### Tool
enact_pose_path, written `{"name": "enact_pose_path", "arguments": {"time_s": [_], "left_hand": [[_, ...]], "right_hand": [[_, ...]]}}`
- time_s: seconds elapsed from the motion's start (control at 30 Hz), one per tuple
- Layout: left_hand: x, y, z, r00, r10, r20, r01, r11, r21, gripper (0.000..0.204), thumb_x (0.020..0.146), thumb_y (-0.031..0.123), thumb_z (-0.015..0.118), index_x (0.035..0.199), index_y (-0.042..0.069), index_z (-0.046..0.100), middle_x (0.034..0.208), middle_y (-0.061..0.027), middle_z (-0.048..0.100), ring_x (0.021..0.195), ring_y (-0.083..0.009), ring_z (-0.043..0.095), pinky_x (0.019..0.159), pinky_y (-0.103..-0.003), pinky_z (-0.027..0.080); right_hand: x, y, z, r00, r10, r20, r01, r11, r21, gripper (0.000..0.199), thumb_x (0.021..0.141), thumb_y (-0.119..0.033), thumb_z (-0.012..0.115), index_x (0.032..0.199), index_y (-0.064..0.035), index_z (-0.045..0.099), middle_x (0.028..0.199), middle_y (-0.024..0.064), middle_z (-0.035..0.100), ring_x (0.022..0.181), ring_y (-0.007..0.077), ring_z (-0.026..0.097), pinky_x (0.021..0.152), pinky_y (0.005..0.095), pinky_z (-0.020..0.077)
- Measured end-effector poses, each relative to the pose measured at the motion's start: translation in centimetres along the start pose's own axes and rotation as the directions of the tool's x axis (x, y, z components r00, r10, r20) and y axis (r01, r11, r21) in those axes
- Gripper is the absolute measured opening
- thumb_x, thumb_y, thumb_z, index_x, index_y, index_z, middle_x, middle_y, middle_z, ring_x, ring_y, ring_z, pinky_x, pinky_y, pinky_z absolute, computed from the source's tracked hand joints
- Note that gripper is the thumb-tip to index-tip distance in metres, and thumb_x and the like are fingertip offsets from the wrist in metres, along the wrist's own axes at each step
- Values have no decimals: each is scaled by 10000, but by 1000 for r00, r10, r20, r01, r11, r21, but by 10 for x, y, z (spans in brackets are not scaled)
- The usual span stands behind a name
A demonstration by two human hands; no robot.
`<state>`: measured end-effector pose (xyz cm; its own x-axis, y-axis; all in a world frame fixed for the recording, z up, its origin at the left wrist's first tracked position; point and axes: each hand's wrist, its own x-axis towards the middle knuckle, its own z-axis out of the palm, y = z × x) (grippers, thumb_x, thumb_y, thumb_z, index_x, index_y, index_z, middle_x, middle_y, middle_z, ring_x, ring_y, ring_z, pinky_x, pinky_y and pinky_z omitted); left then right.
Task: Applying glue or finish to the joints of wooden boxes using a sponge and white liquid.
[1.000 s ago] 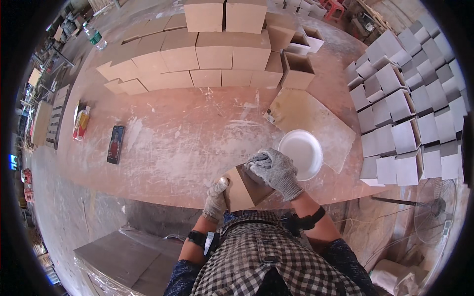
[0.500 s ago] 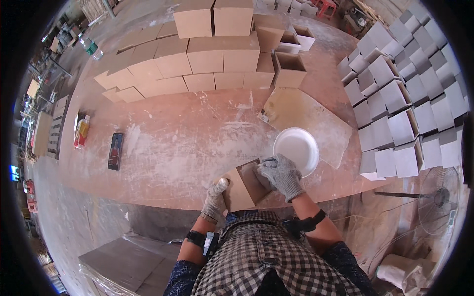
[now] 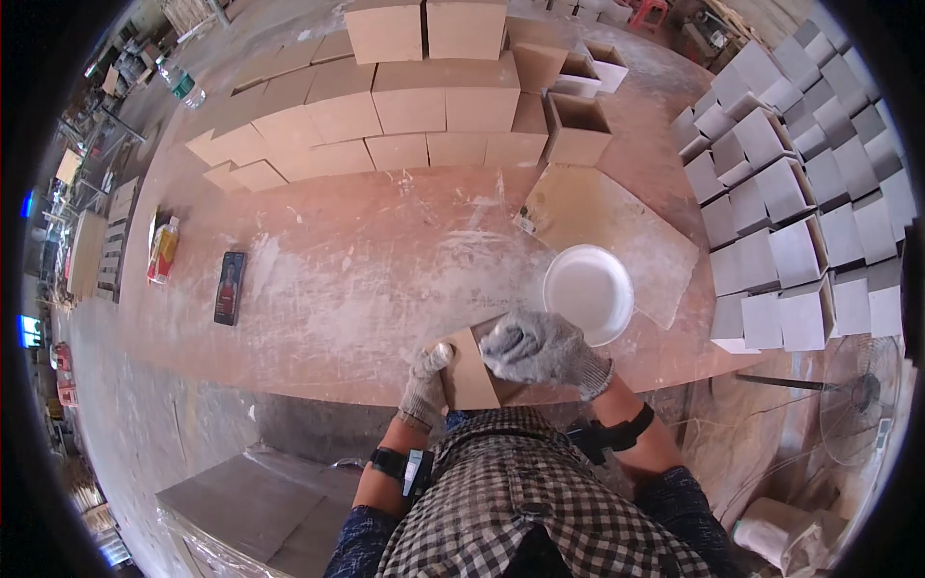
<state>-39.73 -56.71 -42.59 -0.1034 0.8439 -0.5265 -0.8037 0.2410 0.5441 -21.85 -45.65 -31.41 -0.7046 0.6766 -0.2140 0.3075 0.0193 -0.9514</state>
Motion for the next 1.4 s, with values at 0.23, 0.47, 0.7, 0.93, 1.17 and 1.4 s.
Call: {"name": "enact_pose_path", "arguments": {"time_s": [0.23,0.47,0.7,0.93,1.17,1.4], "left_hand": [[20,-19,-44,999,-36,37,33,998,59,672,717,452,779,1188,28,557,1079,-105,636,935,-244,646,797,-414,562],[13,-3,-18,999,-12,-40,14,999,29,630,687,404,798,1140,20,585,1018,-102,641,900,-240,649,781,-384,565],[20,-9,-33,997,-67,23,67,998,10,659,670,407,814,1153,26,578,1043,-95,639,913,-232,646,789,-391,567],[23,-17,-48,994,-67,-86,73,995,67,663,658,423,808,1145,32,581,1025,-86,637,896,-227,646,769,-385,566],[17,-6,-29,996,-90,-3,90,996,24,685,659,414,803,1174,30,566,1044,-97,637,915,-244,644,796,-402,557],[14,-6,-30,999,-45,-7,45,997,57,685,666,441,785,1161,18,573,1038,-103,640,924,-239,644,781,-406,556]], "right_hand": [[-19,-2,-5,953,-152,262,223,937,-269,207,696,-143,741,873,-84,653,790,91,655,738,235,640,685,321,501],[-11,25,-19,988,106,111,12,668,-744,233,727,-241,721,898,-113,628,864,90,658,801,298,637,700,410,508],[6,15,5,949,-256,-185,92,784,-613,231,744,-262,716,878,-122,589,850,88,638,791,293,630,672,409,500],[-24,7,9,944,-319,90,330,881,-338,195,748,-281,723,798,-125,618,786,66,628,723,269,625,623,388,502],[-10,24,-10,973,-229,-2,159,683,-713,233,775,-312,715,882,-115,647,816,105,641,697,293,622,606,386,500],[-12,-11,9,956,-184,229,248,924,-293,221,735,-251,710,863,-97,617,827,130,641,789,316,623,722,403,489]]}}
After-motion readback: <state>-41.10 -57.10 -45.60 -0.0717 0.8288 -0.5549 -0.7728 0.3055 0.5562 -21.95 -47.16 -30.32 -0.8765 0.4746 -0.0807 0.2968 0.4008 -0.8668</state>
